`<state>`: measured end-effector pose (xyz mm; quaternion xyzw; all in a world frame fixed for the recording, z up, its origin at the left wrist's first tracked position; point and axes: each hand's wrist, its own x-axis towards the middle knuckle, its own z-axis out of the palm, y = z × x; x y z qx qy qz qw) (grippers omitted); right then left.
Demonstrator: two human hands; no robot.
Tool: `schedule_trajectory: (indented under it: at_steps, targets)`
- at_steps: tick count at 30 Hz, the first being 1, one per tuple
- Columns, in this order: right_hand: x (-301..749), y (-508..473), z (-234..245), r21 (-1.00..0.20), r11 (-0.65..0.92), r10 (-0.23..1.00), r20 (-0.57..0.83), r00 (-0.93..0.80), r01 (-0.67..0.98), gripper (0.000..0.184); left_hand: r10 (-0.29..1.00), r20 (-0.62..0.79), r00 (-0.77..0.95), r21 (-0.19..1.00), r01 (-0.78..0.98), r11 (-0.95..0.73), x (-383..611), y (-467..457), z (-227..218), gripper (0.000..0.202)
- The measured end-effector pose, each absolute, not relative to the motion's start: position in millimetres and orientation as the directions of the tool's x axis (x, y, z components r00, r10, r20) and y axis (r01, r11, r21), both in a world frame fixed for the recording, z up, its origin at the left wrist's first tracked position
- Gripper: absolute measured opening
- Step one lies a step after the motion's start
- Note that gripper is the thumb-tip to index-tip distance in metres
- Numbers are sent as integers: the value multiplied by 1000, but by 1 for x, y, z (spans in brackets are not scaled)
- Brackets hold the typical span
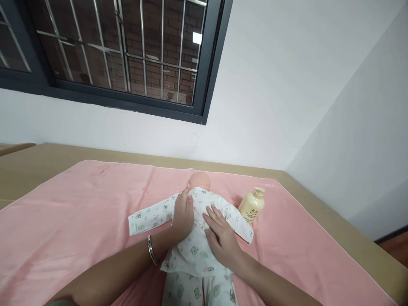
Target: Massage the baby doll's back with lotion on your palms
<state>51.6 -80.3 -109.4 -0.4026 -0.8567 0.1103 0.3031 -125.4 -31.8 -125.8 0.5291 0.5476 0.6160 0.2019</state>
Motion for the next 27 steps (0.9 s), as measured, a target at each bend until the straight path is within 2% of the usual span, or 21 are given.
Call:
schedule_trajectory:
  at_steps: [4,6,8,11,14,18,24,27]
  targets:
    - [53,-64,-100,-607,581,803,536,-261,542,42,806,485,-338,855,376,-357,-133,-27,-121,35]
    - [47,-54,-90,-625,583,799,557,-226,519,45,795,510,-327,835,408,-368,-136,-24,-121,35]
    - [37,-45,-79,-574,603,786,548,-287,554,46,797,522,-302,814,457,-360,-138,-23,-124,37]
    - [25,-31,-69,-453,558,821,419,-387,695,46,821,524,-225,760,559,-332,-135,-24,-132,42]
    - [19,-17,-67,-364,458,884,282,-373,811,50,839,532,-112,682,644,-346,-129,-30,-142,46]
    - [16,-16,-72,-321,386,921,182,-344,865,55,840,542,-28,623,685,-379,-129,-31,-145,48]
    - [13,-45,-80,-263,522,849,250,-466,811,56,897,440,-50,697,649,-305,-140,-14,-128,48]
    - [17,-27,-76,-304,480,876,209,-434,823,58,881,472,10,668,648,-365,-133,-25,-126,46]
